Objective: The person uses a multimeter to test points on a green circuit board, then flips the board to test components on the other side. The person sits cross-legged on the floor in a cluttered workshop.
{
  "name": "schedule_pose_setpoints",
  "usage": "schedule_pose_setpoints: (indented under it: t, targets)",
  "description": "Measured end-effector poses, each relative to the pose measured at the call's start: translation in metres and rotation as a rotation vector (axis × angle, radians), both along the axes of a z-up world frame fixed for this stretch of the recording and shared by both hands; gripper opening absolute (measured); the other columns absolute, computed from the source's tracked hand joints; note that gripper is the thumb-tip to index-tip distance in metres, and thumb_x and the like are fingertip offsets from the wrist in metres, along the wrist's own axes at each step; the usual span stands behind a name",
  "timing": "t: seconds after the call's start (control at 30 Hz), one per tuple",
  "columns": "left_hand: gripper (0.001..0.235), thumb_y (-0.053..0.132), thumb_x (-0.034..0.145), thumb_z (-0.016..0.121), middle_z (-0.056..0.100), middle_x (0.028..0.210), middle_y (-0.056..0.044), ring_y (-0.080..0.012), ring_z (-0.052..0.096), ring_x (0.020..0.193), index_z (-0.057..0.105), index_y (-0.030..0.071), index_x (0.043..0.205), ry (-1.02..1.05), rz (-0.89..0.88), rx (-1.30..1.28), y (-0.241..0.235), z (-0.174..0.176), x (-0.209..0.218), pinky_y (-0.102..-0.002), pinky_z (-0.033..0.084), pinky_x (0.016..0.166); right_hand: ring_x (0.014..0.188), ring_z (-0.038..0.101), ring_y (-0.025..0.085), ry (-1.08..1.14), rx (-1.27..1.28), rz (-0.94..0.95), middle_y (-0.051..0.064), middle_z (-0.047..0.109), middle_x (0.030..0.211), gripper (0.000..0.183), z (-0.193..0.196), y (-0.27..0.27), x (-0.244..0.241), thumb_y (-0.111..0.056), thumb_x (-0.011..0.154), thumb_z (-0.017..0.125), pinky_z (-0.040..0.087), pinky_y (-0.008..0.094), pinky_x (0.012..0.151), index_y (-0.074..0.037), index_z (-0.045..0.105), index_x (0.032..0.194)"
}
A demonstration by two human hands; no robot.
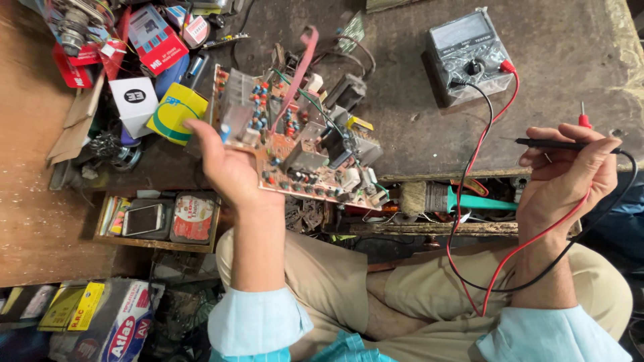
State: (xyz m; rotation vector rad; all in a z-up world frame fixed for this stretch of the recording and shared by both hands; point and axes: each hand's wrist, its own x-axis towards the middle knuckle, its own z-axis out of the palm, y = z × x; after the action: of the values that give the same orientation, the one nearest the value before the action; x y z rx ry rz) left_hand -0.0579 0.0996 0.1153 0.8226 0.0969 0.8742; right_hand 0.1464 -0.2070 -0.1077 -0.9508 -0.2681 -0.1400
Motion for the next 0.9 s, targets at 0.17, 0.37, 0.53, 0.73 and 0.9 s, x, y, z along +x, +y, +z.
schedule_pose_setpoints:
  t: [0.17, 0.37, 0.53, 0.73, 0.9]
  targets:
    - [0.063, 0.049, 0.109, 0.042, 0.058, 0.143, -0.015, -0.0314, 0.060, 0.128, 0.044, 0.002, 0.151, 0.005, 0.274, 0.014, -0.005, -0.056, 0.001, -0.053, 0.049, 0.110, 0.074, 0.066, 0.027, -0.003, 0.007, 0.017, 0.031, 0.072, 0.107, 0.052, -0.001, -0.002, 0.001, -0.045, 0.118, 0.045, 0.053, 0.034, 0.069, 0.006, 0.058, 0.118]
    - [0.052, 0.039, 0.112, 0.042, 0.053, 0.147, -0.014, -0.0272, 0.056, 0.135, 0.040, 0.002, 0.148, 0.089, 0.505, 0.068, -0.020, -0.119, -0.010, -0.047, 0.042, 0.117, 0.078, 0.069, 0.028, -0.002, 0.003, 0.039, 0.030, 0.071, 0.107, 0.052, -0.002, -0.004, 0.001, -0.045, 0.118, 0.045, 0.054, 0.034, 0.070, 0.006, 0.058, 0.119]
    - [0.050, 0.034, 0.113, 0.044, 0.056, 0.143, -0.016, -0.0262, 0.057, 0.129, 0.043, -0.003, 0.147, 0.163, 0.476, 0.026, -0.020, -0.160, -0.029, -0.045, 0.044, 0.113, 0.076, 0.066, 0.027, -0.013, -0.041, 0.051, 0.030, 0.071, 0.108, 0.052, -0.001, -0.003, -0.002, -0.044, 0.119, 0.044, 0.054, 0.033, 0.070, 0.006, 0.057, 0.119]
    - [0.061, 0.041, 0.111, 0.045, 0.049, 0.151, -0.017, -0.0237, 0.050, 0.139, 0.039, -0.002, 0.153, 0.541, 0.567, 0.304, -0.019, -0.164, -0.036, -0.040, 0.035, 0.118, 0.080, 0.069, 0.027, -0.038, -0.051, 0.145, 0.031, 0.072, 0.111, 0.050, 0.008, 0.007, -0.015, -0.042, 0.124, 0.046, 0.056, 0.033, 0.074, 0.006, 0.056, 0.119]
    - [0.076, 0.047, 0.107, 0.052, 0.040, 0.160, -0.017, -0.0262, 0.044, 0.147, 0.027, -0.003, 0.159, 0.406, 0.396, 0.382, -0.042, -0.140, -0.039, -0.042, 0.034, 0.124, 0.085, 0.071, 0.025, -0.089, -0.141, 0.224, 0.029, 0.072, 0.111, 0.046, 0.014, 0.016, -0.030, -0.040, 0.124, 0.047, 0.059, 0.031, 0.079, 0.005, 0.055, 0.117]
